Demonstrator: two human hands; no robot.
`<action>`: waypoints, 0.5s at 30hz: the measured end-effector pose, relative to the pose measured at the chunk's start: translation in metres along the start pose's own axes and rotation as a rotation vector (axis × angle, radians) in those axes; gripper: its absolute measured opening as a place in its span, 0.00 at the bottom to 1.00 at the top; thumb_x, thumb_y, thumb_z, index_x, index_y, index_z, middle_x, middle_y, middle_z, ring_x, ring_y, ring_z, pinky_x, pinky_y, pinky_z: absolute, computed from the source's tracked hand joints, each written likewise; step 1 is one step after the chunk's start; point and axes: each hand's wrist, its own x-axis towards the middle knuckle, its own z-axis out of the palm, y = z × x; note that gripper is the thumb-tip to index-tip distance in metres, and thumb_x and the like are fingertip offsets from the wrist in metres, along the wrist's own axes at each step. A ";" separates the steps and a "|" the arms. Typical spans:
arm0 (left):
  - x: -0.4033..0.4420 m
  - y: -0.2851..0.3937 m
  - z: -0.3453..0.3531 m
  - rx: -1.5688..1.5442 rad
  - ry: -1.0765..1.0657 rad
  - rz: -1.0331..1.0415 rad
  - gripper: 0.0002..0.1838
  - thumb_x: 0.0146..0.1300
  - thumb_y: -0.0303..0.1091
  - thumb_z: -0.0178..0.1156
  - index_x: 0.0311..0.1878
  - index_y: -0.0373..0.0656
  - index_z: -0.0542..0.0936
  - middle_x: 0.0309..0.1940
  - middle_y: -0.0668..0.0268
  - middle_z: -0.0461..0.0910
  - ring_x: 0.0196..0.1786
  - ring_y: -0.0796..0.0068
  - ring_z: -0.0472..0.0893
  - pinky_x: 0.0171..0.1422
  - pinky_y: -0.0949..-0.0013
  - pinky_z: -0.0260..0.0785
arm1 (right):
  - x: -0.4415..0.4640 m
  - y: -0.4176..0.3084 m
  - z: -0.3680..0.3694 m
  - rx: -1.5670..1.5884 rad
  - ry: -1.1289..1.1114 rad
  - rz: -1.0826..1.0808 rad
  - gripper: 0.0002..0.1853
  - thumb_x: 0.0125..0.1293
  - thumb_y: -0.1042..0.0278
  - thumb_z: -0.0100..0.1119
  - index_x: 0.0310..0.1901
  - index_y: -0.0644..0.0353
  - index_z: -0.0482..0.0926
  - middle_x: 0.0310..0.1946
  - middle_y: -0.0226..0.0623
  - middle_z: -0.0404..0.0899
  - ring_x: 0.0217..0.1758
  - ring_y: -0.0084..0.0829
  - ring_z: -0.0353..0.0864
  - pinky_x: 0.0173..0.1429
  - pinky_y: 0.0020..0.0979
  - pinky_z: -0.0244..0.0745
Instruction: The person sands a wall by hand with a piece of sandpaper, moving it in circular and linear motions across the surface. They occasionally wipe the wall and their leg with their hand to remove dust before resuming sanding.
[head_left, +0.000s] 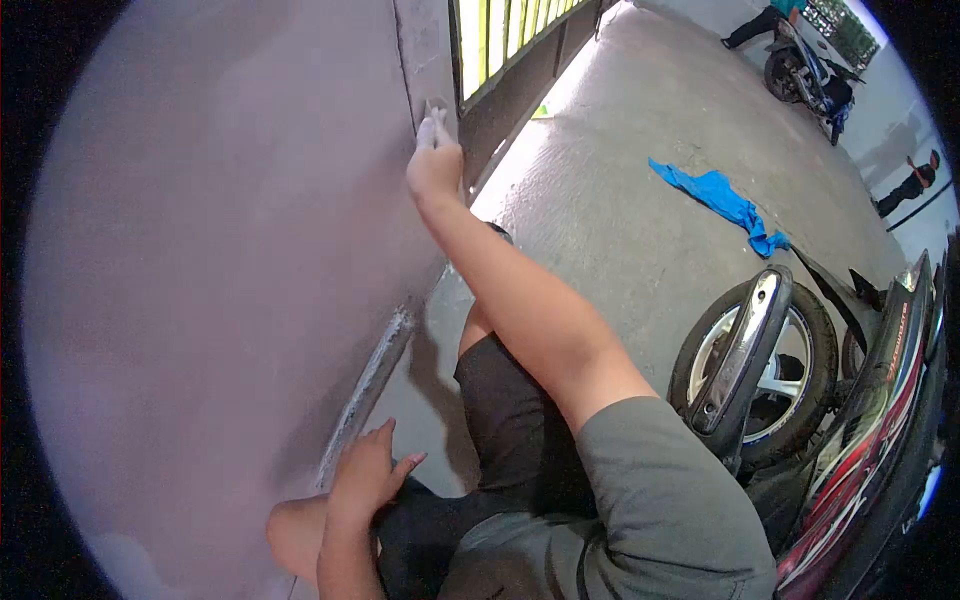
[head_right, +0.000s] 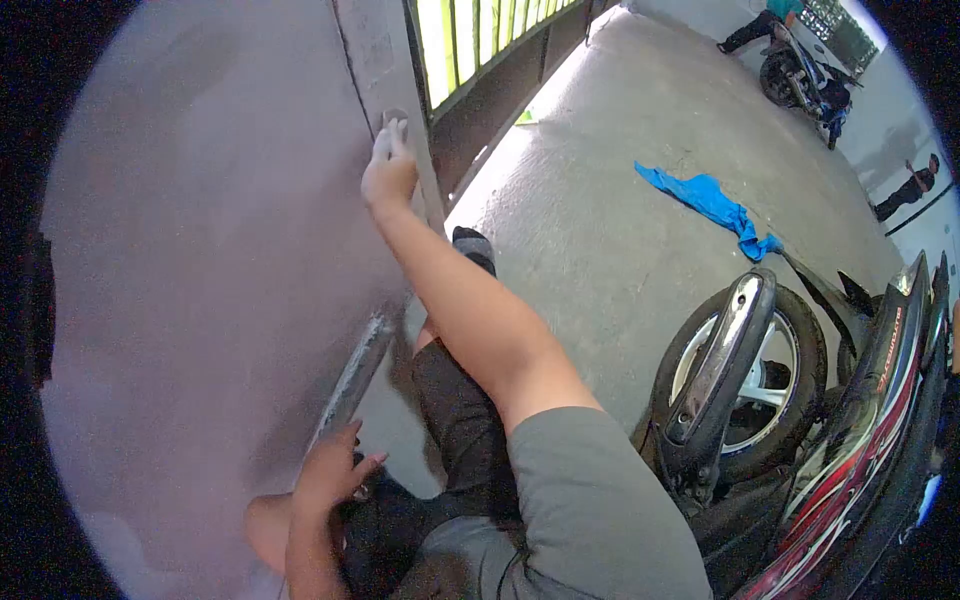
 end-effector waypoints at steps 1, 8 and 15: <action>-0.001 0.000 0.000 -0.001 -0.002 0.008 0.40 0.65 0.56 0.62 0.68 0.31 0.68 0.57 0.42 0.78 0.60 0.42 0.77 0.66 0.49 0.68 | 0.004 0.005 0.000 0.058 0.014 -0.093 0.25 0.78 0.53 0.46 0.58 0.69 0.79 0.52 0.50 0.84 0.54 0.38 0.82 0.59 0.35 0.72; 0.007 -0.004 0.005 0.023 -0.017 -0.004 0.41 0.65 0.56 0.62 0.68 0.30 0.67 0.55 0.40 0.78 0.59 0.42 0.78 0.65 0.49 0.69 | 0.016 0.018 0.004 0.190 -0.083 0.202 0.29 0.79 0.51 0.44 0.61 0.75 0.74 0.59 0.48 0.78 0.61 0.37 0.75 0.64 0.32 0.68; 0.011 -0.005 0.005 0.073 0.049 0.015 0.38 0.62 0.51 0.67 0.67 0.34 0.71 0.49 0.43 0.82 0.52 0.45 0.82 0.58 0.51 0.73 | 0.048 0.067 0.006 0.451 -0.118 0.550 0.32 0.78 0.44 0.42 0.63 0.68 0.75 0.64 0.50 0.75 0.68 0.40 0.72 0.69 0.36 0.66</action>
